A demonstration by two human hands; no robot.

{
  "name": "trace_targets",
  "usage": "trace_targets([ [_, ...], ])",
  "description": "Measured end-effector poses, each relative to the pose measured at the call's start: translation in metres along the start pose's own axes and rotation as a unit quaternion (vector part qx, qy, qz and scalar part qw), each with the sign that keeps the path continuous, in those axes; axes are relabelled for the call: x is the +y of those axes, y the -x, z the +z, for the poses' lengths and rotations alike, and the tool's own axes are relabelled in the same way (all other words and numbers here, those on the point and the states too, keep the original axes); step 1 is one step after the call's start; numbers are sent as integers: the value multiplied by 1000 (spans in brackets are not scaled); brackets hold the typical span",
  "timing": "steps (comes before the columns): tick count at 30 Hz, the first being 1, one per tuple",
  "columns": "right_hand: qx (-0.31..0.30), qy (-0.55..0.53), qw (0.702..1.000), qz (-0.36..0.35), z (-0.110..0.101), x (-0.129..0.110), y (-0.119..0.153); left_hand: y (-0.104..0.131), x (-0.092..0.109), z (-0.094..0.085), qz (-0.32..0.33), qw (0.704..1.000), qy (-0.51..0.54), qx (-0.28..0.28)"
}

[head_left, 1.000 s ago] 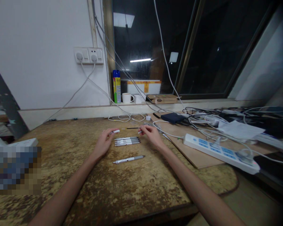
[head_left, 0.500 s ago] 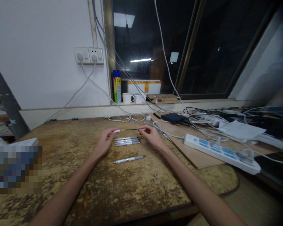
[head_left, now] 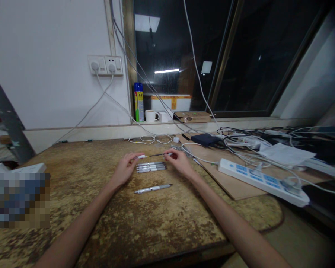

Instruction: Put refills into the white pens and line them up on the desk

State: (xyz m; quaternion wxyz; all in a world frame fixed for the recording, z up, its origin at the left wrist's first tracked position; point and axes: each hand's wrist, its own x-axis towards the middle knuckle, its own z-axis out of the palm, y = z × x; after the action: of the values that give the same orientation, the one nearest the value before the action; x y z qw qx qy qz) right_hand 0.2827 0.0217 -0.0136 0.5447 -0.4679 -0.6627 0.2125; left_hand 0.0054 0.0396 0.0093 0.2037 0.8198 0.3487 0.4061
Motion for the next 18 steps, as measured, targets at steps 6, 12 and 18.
trace_targets([
  [6, 10, -11, 1000, 11, -2, 1, -1, 0, -1, -1, 0, 1000, -7, 6],
  [12, 7, 11, 1000, -2, -1, -7, 2, 1, 5, 0, -2, 1000, -2, -8],
  [18, -32, -2, 999, -19, 6, -21, 7, 2, 16, 1, -16, 998, 32, -47],
])
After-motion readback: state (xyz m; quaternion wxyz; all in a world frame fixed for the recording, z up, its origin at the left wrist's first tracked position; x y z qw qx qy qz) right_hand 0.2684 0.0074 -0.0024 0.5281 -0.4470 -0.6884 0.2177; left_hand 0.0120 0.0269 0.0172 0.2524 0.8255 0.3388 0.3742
